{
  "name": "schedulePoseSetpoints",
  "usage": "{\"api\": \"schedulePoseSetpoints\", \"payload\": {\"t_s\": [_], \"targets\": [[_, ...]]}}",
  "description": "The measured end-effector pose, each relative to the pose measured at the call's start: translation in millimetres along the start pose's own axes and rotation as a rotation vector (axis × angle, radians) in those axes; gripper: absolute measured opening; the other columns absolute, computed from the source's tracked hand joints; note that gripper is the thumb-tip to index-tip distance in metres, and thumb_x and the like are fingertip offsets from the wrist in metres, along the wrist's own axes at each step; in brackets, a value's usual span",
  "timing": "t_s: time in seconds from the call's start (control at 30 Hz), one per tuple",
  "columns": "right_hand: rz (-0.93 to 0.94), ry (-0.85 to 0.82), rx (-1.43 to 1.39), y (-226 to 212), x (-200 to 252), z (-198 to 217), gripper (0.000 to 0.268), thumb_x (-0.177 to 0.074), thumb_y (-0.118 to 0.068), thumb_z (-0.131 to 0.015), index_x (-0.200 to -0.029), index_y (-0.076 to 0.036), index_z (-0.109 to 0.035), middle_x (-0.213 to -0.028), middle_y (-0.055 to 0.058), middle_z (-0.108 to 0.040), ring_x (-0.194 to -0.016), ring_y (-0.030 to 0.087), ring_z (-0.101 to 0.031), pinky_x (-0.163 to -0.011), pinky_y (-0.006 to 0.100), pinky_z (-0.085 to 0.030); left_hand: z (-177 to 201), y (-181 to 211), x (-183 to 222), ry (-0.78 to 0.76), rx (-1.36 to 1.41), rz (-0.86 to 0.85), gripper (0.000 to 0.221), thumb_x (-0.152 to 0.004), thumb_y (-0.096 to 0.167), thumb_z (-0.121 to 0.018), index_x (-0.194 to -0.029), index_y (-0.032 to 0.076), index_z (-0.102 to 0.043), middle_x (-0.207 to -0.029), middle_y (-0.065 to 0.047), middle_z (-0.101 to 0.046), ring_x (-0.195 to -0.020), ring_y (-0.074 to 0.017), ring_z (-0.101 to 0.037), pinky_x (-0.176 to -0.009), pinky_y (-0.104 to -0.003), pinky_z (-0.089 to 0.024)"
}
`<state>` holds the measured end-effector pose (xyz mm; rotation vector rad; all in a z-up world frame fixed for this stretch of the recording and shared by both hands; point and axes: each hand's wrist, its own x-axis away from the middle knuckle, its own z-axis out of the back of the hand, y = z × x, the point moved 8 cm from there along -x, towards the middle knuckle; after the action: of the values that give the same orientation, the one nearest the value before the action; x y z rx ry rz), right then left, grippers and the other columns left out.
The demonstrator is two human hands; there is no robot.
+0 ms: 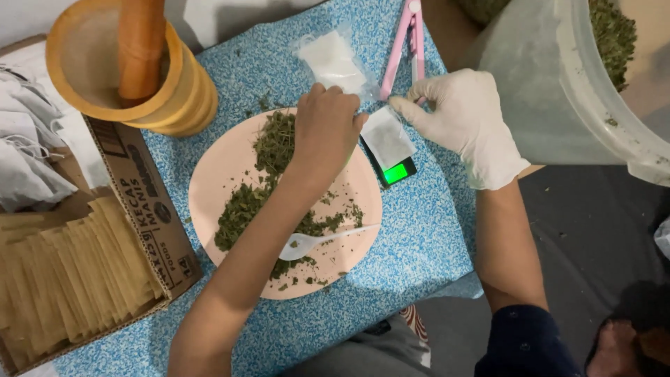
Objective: Filling small filter bags with loose tea leaves using a spoon and weighing them on a digital scale.
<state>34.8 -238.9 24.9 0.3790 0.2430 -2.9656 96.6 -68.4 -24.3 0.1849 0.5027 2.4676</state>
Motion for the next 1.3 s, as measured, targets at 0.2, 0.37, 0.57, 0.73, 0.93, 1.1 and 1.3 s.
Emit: {"api": "schedulePoseSetpoints", "payload": {"t_s": [0.2,0.37,0.57,0.73,0.93,1.1,1.3], "targets": [[0.021,0.006,0.001,-7,1,9,0.050,-0.111,-0.065,-0.074,-0.085,-0.024,-0.083,-0.053,-0.001,-0.056,-0.050,0.023,-0.054,-0.052,0.039,-0.040,-1,-5,1,-0.065,0.028,-0.004,0.037,-0.109,0.032,-0.077,-0.078,0.012,-0.074,-0.080,-0.007,-0.071,-0.103,-0.0391,-0.064,-0.086,-0.051,-0.051],[-0.004,-0.032,0.038,-1,-1,1,0.049,-0.109,-0.070,-0.072,-0.093,-0.027,-0.087,-0.052,0.001,-0.057,-0.050,0.028,-0.057,-0.051,0.043,-0.043,4,-3,0,-0.028,0.022,-0.028,0.030,-0.108,0.032,-0.077,-0.086,0.011,-0.081,-0.087,-0.009,-0.075,-0.104,-0.0398,-0.065,-0.087,-0.053,-0.052],[-0.041,-0.131,0.052,0,-2,-5,0.057,-0.112,-0.073,-0.063,-0.092,-0.025,-0.088,-0.048,0.003,-0.056,-0.049,0.029,-0.058,-0.052,0.043,-0.045,-6,1,-3,-0.049,-0.014,-0.027,0.038,-0.107,0.036,-0.080,-0.077,0.012,-0.076,-0.078,-0.007,-0.072,-0.100,-0.0383,-0.064,-0.088,-0.052,-0.052],[-0.169,-0.188,-0.021,5,-3,-8,0.046,-0.104,-0.069,-0.074,-0.096,-0.025,-0.088,-0.047,0.001,-0.060,-0.053,0.031,-0.068,-0.064,0.046,-0.056,4,9,2,0.048,0.089,-0.129,0.011,-0.092,0.012,-0.085,-0.091,0.001,-0.087,-0.074,-0.013,-0.067,-0.089,-0.0355,-0.068,-0.087,-0.055,-0.056],[-0.004,-0.039,-0.253,-43,-4,44,0.051,-0.104,-0.049,-0.076,-0.139,-0.012,-0.080,-0.088,-0.001,-0.065,-0.077,0.019,-0.060,-0.067,0.041,-0.046,61,32,35,0.362,0.257,-0.350,0.019,-0.089,0.005,-0.091,-0.097,0.006,-0.074,-0.092,-0.011,-0.070,-0.092,-0.0335,-0.061,-0.071,-0.043,-0.051],[0.150,0.087,-0.762,-115,-3,75,0.009,-0.109,-0.005,-0.085,-0.116,-0.005,-0.081,-0.114,0.013,-0.075,-0.098,0.016,-0.060,-0.084,0.030,-0.042,147,39,104,0.567,-0.188,-0.366,0.026,-0.087,-0.012,-0.079,-0.104,0.006,-0.072,-0.100,-0.012,-0.064,-0.098,-0.0340,-0.061,-0.085,-0.045,-0.053],[0.396,0.038,-0.576,-255,-59,112,0.012,-0.113,-0.007,-0.085,-0.122,0.001,-0.086,-0.104,0.013,-0.077,-0.080,0.021,-0.059,-0.068,0.038,-0.041,245,-34,169,0.548,-0.492,-0.219,0.027,-0.076,0.008,-0.084,-0.102,0.014,-0.079,-0.084,-0.006,-0.072,-0.073,-0.0352,-0.076,-0.049,-0.047,-0.057]]}}
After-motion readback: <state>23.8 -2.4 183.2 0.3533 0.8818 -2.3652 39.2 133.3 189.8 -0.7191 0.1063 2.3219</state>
